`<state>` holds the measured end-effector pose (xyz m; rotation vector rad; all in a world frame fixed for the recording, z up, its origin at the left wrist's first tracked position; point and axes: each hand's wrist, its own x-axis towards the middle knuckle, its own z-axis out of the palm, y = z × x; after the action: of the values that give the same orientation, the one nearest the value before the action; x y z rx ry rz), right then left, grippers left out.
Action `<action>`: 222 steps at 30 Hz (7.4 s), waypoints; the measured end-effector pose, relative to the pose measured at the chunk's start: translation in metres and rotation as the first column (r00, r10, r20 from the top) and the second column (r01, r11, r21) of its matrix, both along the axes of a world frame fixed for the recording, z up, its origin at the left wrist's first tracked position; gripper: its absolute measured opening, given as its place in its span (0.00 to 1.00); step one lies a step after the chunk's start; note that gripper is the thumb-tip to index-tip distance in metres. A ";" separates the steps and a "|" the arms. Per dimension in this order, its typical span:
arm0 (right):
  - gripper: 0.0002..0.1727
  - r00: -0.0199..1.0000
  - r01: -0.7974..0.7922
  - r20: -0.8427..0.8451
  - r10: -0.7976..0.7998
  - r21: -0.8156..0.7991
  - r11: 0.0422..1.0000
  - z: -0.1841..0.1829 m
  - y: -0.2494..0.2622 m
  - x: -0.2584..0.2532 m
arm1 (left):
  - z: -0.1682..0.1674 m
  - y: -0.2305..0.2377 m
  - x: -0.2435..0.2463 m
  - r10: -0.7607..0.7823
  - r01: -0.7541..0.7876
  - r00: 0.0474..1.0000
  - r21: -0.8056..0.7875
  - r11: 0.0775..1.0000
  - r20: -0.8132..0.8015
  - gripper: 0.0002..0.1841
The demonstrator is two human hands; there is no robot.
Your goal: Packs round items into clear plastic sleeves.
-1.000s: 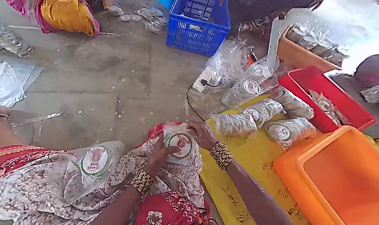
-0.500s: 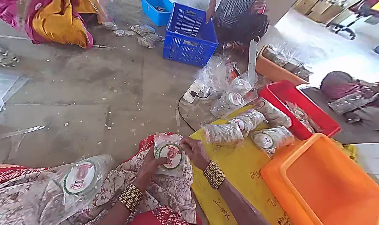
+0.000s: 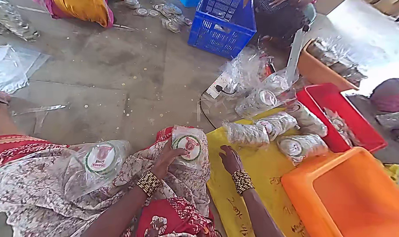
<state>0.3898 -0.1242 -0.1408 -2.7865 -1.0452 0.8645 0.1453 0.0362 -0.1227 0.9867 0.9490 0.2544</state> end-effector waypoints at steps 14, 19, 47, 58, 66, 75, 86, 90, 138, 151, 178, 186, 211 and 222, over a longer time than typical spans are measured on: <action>0.51 0.769 0.574 -0.637 -0.052 0.653 0.494 0.051 0.068 -0.123 | 0.021 -0.014 -0.012 -0.064 0.003 0.946 0.190 0.982 0.317 0.54; 0.45 0.887 0.462 -0.400 -0.232 0.795 0.394 0.033 0.070 -0.123 | 0.016 -0.021 0.021 0.044 -0.131 0.958 0.294 0.947 0.284 0.51; 0.30 0.951 0.267 -0.206 -0.232 0.924 0.275 -0.018 0.098 -0.097 | -0.053 -0.025 0.045 0.210 -0.237 0.971 0.619 0.749 0.118 0.45; 0.29 0.951 0.274 -0.220 -0.219 0.925 0.262 -0.021 0.098 -0.095 | -0.064 -0.024 0.049 0.213 -0.341 0.937 0.600 0.723 0.277 0.38; 0.29 0.950 0.278 -0.228 -0.214 0.930 0.242 -0.024 0.099 -0.096 | -0.061 -0.022 0.051 0.228 -0.381 0.918 0.553 0.741 0.326 0.32; 0.32 0.940 0.202 -0.105 -0.323 0.937 0.284 -0.025 0.102 -0.098 | -0.053 -0.022 0.051 0.246 -0.251 0.965 0.602 0.758 0.092 0.45; 0.45 0.859 -0.503 0.151 0.489 0.421 0.755 0.059 0.086 -0.074 | -0.023 -0.003 0.049 0.164 -0.168 0.986 0.231 0.958 0.037 0.28; 0.73 0.738 -0.661 0.019 0.674 0.220 0.718 0.067 0.090 -0.064 | -0.002 0.002 0.039 0.050 -0.050 0.999 0.114 0.992 0.008 0.25; 0.37 0.321 -0.847 -0.489 0.811 0.234 0.477 0.158 0.248 -0.299 | 0.063 0.039 -0.240 0.444 -0.405 0.895 0.331 0.852 -0.048 0.15; 0.30 0.376 -0.924 -0.136 0.916 -0.129 0.360 0.169 0.245 -0.330 | 0.061 0.046 -0.221 0.458 -0.373 0.881 0.422 0.826 -0.119 0.14; 0.11 0.321 -0.947 -0.142 0.936 -0.022 0.321 0.135 0.261 -0.322 | 0.073 0.063 -0.209 0.303 -0.274 0.953 0.503 0.820 0.024 0.42; 0.15 0.361 -0.909 -0.201 0.910 0.143 0.392 0.127 0.240 -0.309 | 0.067 0.061 -0.217 0.233 -0.194 0.973 0.571 0.798 0.006 0.43; 0.09 0.253 -0.894 0.382 0.889 0.443 0.064 0.128 0.225 -0.260 | 0.087 0.087 -0.216 0.403 -0.356 0.915 0.502 0.789 0.015 0.38; 0.09 0.540 -0.696 0.382 0.750 0.704 0.142 0.101 0.196 -0.255 | 0.079 0.056 -0.195 0.296 0.454 0.855 0.890 -0.033 -0.425 0.39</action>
<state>0.1343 0.0716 -0.0396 -1.3300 -2.1532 0.2585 -0.0501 0.0919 -0.0437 2.7205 1.1206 0.6719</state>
